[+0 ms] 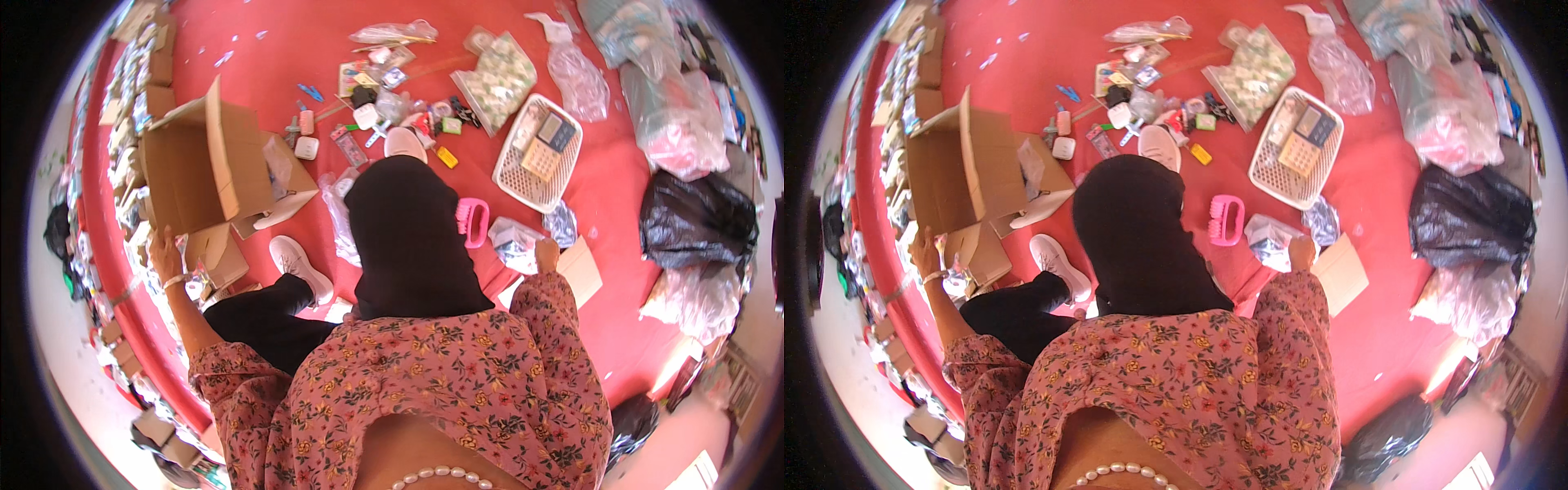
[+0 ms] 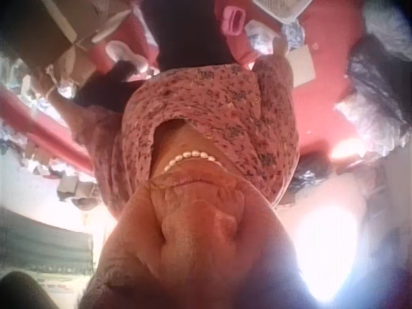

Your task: The person sits on the floor and assembles a small cardboard box. They then pick up various small items, including a hairbrush and packaged goods, from the surrounding floor and place them into the box. The person also handles plastic bags and other small objects during the packing process.

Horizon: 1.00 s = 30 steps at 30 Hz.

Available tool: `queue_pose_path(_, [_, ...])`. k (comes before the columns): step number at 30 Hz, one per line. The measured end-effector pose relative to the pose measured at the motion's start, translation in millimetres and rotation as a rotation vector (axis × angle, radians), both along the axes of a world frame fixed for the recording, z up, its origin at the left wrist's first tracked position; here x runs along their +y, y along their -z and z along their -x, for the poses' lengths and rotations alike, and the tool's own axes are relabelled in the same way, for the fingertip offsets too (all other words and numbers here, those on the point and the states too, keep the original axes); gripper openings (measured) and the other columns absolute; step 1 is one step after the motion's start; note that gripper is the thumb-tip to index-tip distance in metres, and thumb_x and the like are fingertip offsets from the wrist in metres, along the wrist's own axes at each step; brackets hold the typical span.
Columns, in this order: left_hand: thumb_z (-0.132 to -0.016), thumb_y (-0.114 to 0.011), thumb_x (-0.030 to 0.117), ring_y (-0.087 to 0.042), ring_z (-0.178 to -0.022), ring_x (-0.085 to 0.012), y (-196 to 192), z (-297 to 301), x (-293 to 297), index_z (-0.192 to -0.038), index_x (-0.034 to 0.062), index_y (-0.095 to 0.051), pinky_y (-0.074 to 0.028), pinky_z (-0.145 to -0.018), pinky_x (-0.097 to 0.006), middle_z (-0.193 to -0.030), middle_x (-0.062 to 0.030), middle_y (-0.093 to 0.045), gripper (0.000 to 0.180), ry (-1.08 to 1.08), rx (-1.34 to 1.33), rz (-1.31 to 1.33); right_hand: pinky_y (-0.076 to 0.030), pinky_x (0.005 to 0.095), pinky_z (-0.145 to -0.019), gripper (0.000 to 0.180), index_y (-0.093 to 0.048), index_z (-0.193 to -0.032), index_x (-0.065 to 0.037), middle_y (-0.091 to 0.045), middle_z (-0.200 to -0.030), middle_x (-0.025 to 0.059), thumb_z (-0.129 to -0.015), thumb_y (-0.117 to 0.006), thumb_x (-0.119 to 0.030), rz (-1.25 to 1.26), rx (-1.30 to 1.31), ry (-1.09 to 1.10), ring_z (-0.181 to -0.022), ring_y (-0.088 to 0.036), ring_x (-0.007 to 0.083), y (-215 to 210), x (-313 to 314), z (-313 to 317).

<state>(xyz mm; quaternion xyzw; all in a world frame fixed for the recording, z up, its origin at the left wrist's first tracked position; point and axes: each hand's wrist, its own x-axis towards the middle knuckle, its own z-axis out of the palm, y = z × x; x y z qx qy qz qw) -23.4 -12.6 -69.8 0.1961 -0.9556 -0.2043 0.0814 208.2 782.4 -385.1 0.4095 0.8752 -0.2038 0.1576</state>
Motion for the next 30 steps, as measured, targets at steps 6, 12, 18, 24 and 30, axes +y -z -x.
queue_pose_path(6, [-0.088, -0.049, 0.034, -0.061, -0.068, -0.0215, 6, -9, -17, -0.098, -0.0057, -0.057, -0.047, -0.063, -0.032, -0.077, -0.0158, -0.061, 0.042, -0.041, 0.056, -0.020, -0.044, 0.0446, -0.067, 0.024, -0.060, -0.071, 0.000, -0.059, -0.072, 0.0207, -0.074, -0.047, -0.020, 0.444, 0.030, 0.019, -0.074, -0.058, 0.0359, -71, -9, 86])
queue_pose_path(12, [-0.089, -0.045, 0.031, -0.056, -0.080, -0.0383, -15, 6, 14, -0.097, -0.0050, -0.056, -0.043, -0.068, -0.044, -0.085, -0.0252, -0.058, 0.039, -0.031, -0.071, 0.092, -0.044, 0.0406, -0.060, 0.021, -0.060, -0.070, -0.002, -0.058, -0.067, 0.0152, -0.075, -0.049, -0.020, -0.158, 0.259, -1.175, -0.065, -0.058, 0.0273, -124, 8, 263])
queue_pose_path(18, [-0.089, -0.043, 0.027, -0.059, -0.076, -0.0390, -15, 0, 12, -0.112, -0.0030, -0.051, -0.045, -0.066, -0.043, -0.086, -0.0242, -0.060, 0.039, -0.034, -0.036, 0.358, -0.044, 0.0314, -0.057, 0.030, -0.056, -0.078, 0.001, -0.056, -0.069, 0.0064, -0.082, -0.050, -0.028, 0.252, 0.266, -1.050, -0.063, -0.054, 0.0150, -201, -162, 452])
queue_pose_path(24, [-0.089, -0.044, 0.022, -0.056, -0.082, -0.0400, -35, 5, 36, -0.104, -0.0014, -0.054, -0.043, -0.068, -0.043, -0.088, -0.0237, -0.059, 0.030, -0.085, -0.110, 0.205, -0.045, 0.0411, -0.066, 0.019, -0.058, -0.078, -0.002, -0.059, -0.080, 0.0170, -0.077, -0.048, -0.018, 0.163, 0.280, -1.833, -0.076, -0.055, 0.0353, -173, -303, 525])
queue_pose_path(30, [-0.089, -0.046, 0.021, -0.055, -0.073, -0.0383, -34, 6, 38, -0.093, -0.0044, -0.057, -0.041, -0.064, -0.041, -0.080, -0.0232, -0.059, 0.028, -0.118, -0.101, 0.070, -0.048, 0.0434, -0.064, 0.014, -0.063, -0.079, -0.008, -0.061, -0.075, 0.0161, -0.069, -0.053, -0.013, -0.080, 0.029, -1.794, -0.073, -0.060, 0.0334, -92, -378, 501])
